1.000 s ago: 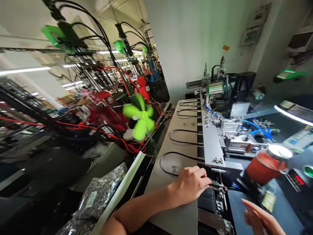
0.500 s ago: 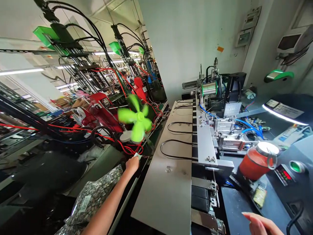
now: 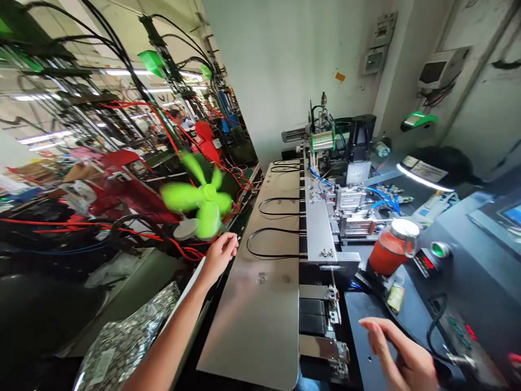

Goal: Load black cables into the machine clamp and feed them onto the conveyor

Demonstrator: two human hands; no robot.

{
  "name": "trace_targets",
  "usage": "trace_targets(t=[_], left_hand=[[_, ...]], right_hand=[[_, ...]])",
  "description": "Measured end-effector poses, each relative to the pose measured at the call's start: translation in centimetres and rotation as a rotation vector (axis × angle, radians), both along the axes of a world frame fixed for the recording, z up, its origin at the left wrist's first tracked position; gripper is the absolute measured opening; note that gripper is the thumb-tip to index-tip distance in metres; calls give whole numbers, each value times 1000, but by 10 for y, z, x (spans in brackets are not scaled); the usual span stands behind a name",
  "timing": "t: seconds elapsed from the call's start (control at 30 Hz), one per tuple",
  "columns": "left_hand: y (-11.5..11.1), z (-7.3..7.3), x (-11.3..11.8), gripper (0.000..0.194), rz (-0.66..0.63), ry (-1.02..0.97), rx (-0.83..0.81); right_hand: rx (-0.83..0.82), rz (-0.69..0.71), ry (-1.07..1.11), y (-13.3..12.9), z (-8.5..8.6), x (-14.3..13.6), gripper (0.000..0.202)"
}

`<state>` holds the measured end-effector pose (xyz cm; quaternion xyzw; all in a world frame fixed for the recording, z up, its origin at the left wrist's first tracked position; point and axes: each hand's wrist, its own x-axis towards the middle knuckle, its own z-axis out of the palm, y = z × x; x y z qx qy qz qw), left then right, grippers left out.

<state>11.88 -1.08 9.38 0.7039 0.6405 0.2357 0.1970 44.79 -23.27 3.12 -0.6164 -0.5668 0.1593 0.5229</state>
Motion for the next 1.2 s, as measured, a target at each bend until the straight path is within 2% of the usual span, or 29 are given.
trace_targets(t=[0.07,0.17,0.27,0.33,0.4,0.47,0.53,0.57,0.63,0.7,0.8,0.87,0.97,1.07,1.13,1.2], left_hand=[[-14,15,41,37,-165,-118,-7],[-50,31,101,30,-520,-238,-82],[-87,32,139,25,-787,-209,-113],[-101,26,150,24,-871,-221,-136],[-104,18,153,27,-873,-265,-252],[-102,13,153,32,-844,-323,-461],[-98,12,152,35,-826,-371,-631],[-98,12,152,34,-817,-385,-657],[-99,14,153,30,-777,-392,-591],[-102,14,154,23,-739,-367,-459],[-107,12,155,16,-780,-279,-230],[-107,10,154,16,-842,-219,-80],[-105,8,151,19,-956,-133,60],[-103,5,148,22,-1102,-26,119],[-102,2,148,24,-1179,4,99],[-102,0,148,22,-1165,-53,22]], right_hand=[[26,53,25,4,9,-7,20],[6,72,88,11,20,-19,23],[-31,66,240,17,25,-29,16],[3,32,293,19,25,-34,11],[81,-5,264,19,23,-38,12],[186,-8,189,18,22,-41,13],[263,3,140,17,20,-42,15],[271,-4,146,17,19,-42,15],[220,-23,228,19,18,-43,10],[137,-27,357,20,16,-44,10],[74,-6,457,22,16,-44,16],[50,2,421,21,19,-42,18],[-16,67,285,15,25,-32,19],[-107,233,138,9,31,-16,19],[-161,360,82,7,34,-7,20],[-169,376,87,9,35,-3,20]])
